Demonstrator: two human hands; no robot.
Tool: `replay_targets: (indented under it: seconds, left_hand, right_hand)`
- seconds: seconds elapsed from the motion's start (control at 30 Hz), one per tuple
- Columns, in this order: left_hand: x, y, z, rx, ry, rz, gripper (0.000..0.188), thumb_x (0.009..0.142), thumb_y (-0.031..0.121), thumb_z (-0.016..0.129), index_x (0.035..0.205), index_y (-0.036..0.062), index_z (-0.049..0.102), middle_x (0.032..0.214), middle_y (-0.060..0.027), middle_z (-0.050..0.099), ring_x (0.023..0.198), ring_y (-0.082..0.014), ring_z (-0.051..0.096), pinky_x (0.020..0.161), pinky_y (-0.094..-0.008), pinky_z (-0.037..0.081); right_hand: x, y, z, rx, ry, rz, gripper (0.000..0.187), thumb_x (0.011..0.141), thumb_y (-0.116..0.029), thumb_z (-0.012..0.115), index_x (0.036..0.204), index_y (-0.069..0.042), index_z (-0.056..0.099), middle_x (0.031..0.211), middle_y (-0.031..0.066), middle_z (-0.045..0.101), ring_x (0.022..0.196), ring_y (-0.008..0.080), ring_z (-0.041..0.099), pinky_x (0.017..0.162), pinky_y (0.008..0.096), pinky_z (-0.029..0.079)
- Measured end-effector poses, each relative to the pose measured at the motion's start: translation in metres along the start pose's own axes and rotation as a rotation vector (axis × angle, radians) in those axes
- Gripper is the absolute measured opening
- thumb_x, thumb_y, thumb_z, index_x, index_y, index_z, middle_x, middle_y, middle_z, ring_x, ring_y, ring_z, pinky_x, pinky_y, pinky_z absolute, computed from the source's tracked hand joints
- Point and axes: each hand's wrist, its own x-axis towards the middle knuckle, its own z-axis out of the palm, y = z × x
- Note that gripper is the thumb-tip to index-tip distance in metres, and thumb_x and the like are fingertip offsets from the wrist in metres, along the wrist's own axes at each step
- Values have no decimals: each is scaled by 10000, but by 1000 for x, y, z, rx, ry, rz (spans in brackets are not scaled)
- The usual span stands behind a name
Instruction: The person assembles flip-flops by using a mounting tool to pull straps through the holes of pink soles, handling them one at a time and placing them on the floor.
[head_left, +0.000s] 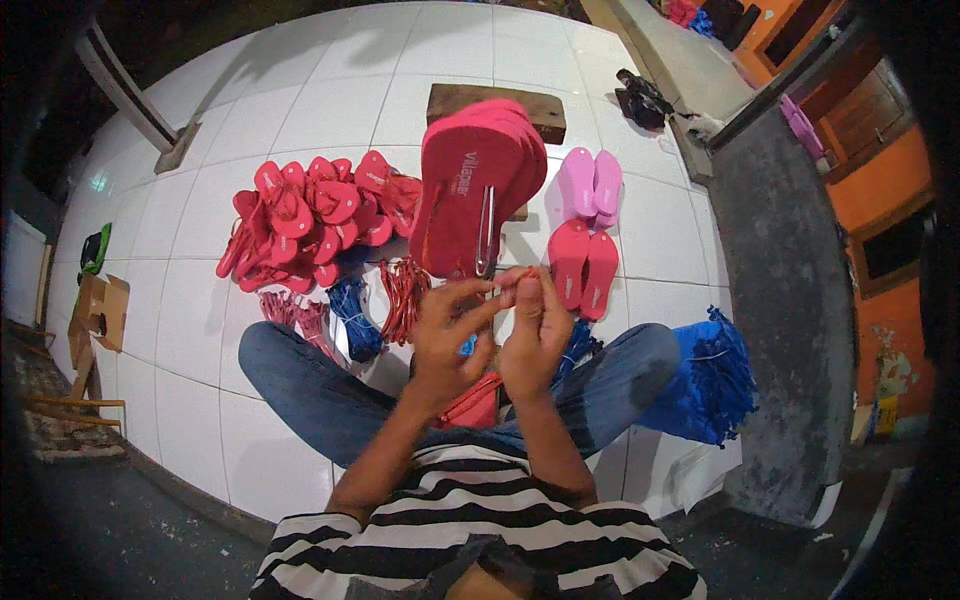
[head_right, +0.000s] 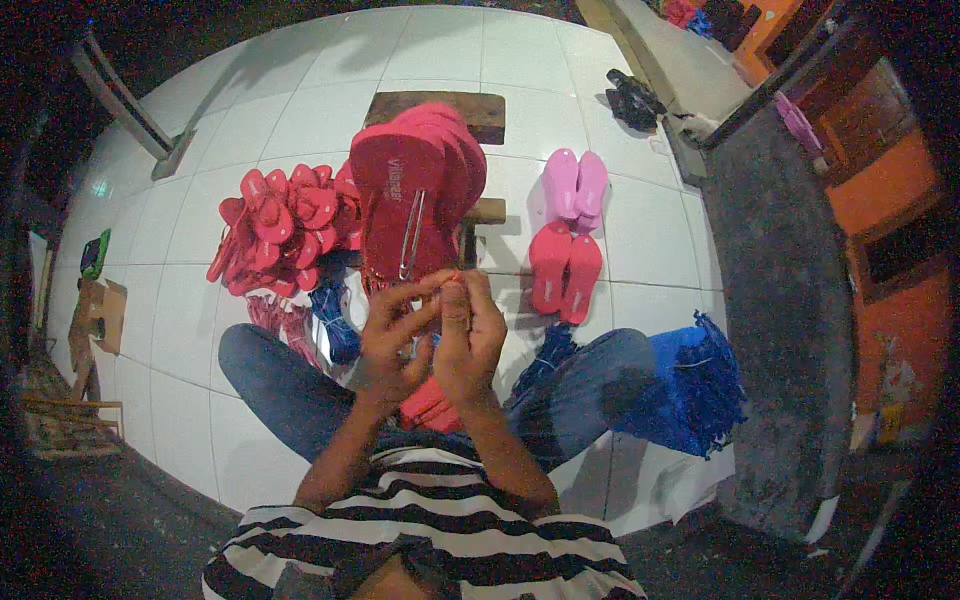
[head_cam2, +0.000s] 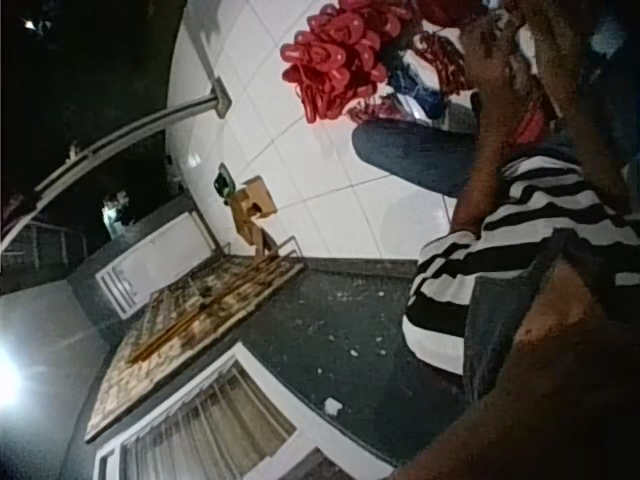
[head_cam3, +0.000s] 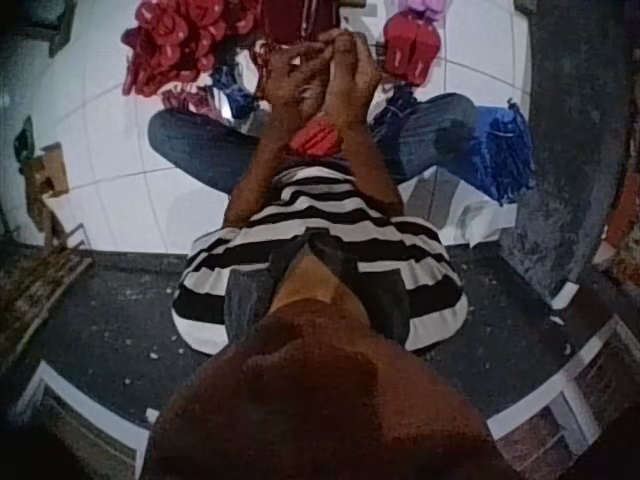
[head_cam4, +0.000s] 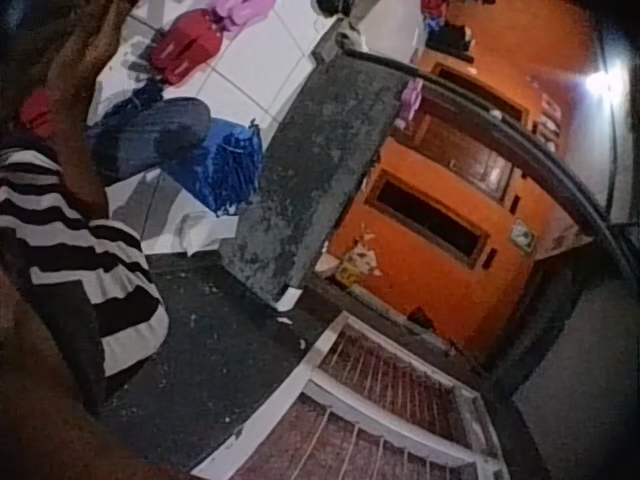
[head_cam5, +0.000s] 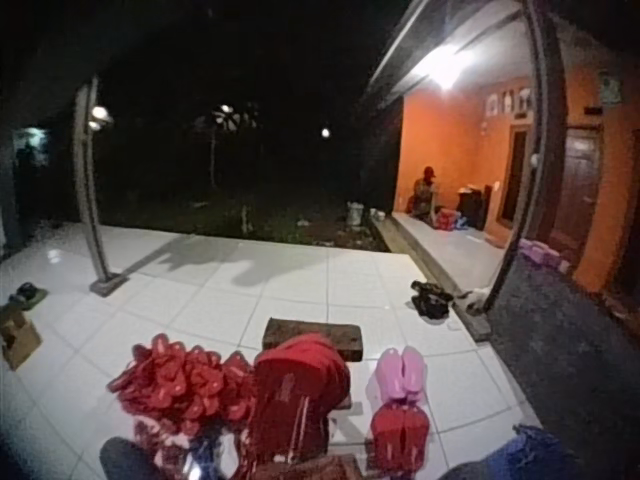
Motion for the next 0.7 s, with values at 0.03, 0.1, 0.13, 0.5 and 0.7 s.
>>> replay_targets:
  seconds: [0.03,0.1,0.13,0.5,0.7]
  left_hand:
    - [1,-9,-13,-3,18,11,318,718,-4,650,1032,49,643,1012,-130,572,898,-248,565,721,-325,475]
    - [19,-25,-35,72,136,68,343,759,18,630,1101,40,619,1088,-135,560,917,-248,562,774,-320,466]
    - [40,-35,-40,154,239,112,362,783,38,628,1144,33,602,1128,-132,550,916,-249,563,802,-317,460]
    - [131,-10,-43,6,-27,-89,380,754,148,742,1058,9,561,1009,-147,605,898,-280,585,766,-343,465]
    - [128,-7,-46,180,-91,83,329,766,115,726,1031,12,561,928,-129,624,803,-237,615,718,-317,485]
  right_hand:
    - [7,7,-4,98,-91,32,293,999,-234,426,848,-10,539,748,6,479,736,81,452,676,228,380]
    - [19,23,-17,294,-273,95,332,1002,-274,414,800,-27,504,731,-4,443,728,78,412,666,229,351]
    - [24,20,-17,341,-431,106,373,1003,-322,403,758,-47,466,725,-16,410,705,84,362,647,237,317]
    - [40,34,-19,219,-736,141,448,980,-410,433,721,-45,447,686,-11,412,660,96,367,613,250,318]
    - [68,72,-15,582,-614,338,338,959,-358,507,786,-68,515,692,-26,441,637,83,407,587,237,338]
